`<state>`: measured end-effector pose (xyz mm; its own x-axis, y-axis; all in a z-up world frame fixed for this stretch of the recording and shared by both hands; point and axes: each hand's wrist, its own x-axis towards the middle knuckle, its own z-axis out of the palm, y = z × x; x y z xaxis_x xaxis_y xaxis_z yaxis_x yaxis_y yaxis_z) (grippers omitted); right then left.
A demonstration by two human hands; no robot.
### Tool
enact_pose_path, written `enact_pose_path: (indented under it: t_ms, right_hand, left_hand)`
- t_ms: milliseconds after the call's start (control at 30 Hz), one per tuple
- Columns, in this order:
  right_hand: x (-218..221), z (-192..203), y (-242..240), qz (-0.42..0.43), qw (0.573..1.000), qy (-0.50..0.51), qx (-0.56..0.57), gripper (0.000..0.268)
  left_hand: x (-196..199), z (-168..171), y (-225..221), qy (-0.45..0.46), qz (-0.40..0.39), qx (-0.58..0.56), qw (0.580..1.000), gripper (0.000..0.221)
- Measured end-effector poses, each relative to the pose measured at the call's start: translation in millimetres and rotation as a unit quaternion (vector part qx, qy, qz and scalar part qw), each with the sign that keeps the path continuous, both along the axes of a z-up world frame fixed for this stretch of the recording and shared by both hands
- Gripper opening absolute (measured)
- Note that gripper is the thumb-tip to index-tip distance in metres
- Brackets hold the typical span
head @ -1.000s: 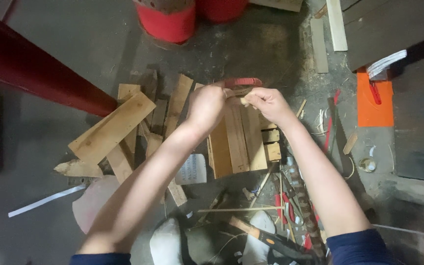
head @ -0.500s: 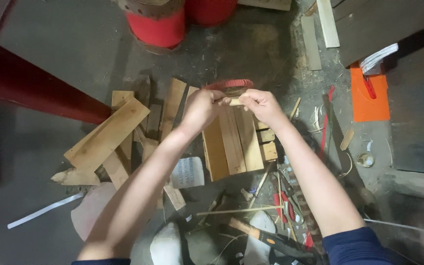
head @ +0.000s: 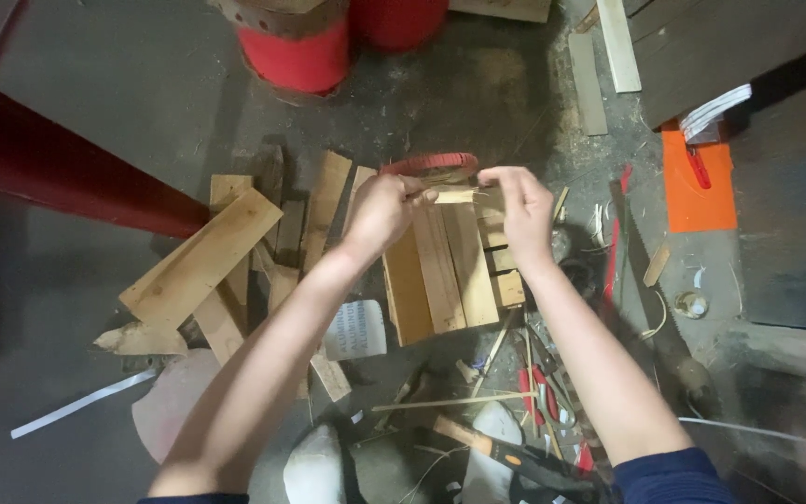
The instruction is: Bending thin bamboo strips into circular hoops and securing them with tape to create components for a wooden frame.
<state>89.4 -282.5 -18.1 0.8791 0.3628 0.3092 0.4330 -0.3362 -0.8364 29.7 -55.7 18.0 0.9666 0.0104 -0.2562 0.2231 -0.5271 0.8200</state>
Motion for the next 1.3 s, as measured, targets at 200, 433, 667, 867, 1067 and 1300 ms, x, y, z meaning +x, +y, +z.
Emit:
enact_pose_path:
  t_ms: [200, 433, 667, 867, 1067, 1300]
  right_hand:
    - [4, -33, -12, -0.070, 0.996, 0.050, 0.005, 0.029]
    - [8, -38, -5, -0.044, 0.998, 0.042, -0.011, 0.049]
    - [9, -42, -6, -0.059, 0.997, 0.040, -0.023, 0.047]
    - [-6, -11, 11, -0.057, 0.995, -0.053, -0.066, 0.063]
    - [-12, 7, 24, -0.032, 0.973, -0.191, -0.124, 0.049]
    - [-31, -13, 6, -0.005, 0.963, -0.229, -0.143, 0.036]
  left_hand:
    - [4, 2, -2, -0.017, 0.014, 0.004, 1.000, 0.020]
    - [6, 3, -1, -0.018, 0.041, -0.017, 0.999, 0.023]
    - [8, 0, 0, -0.001, 0.050, -0.029, 0.998, 0.023]
    - [13, -9, -5, 0.000, 0.045, -0.022, 0.999, 0.023]
    - [11, -8, 0, -0.016, 0.029, -0.015, 0.999, 0.025]
    - [-9, -25, -15, -0.055, 0.005, -0.021, 0.998, 0.022]
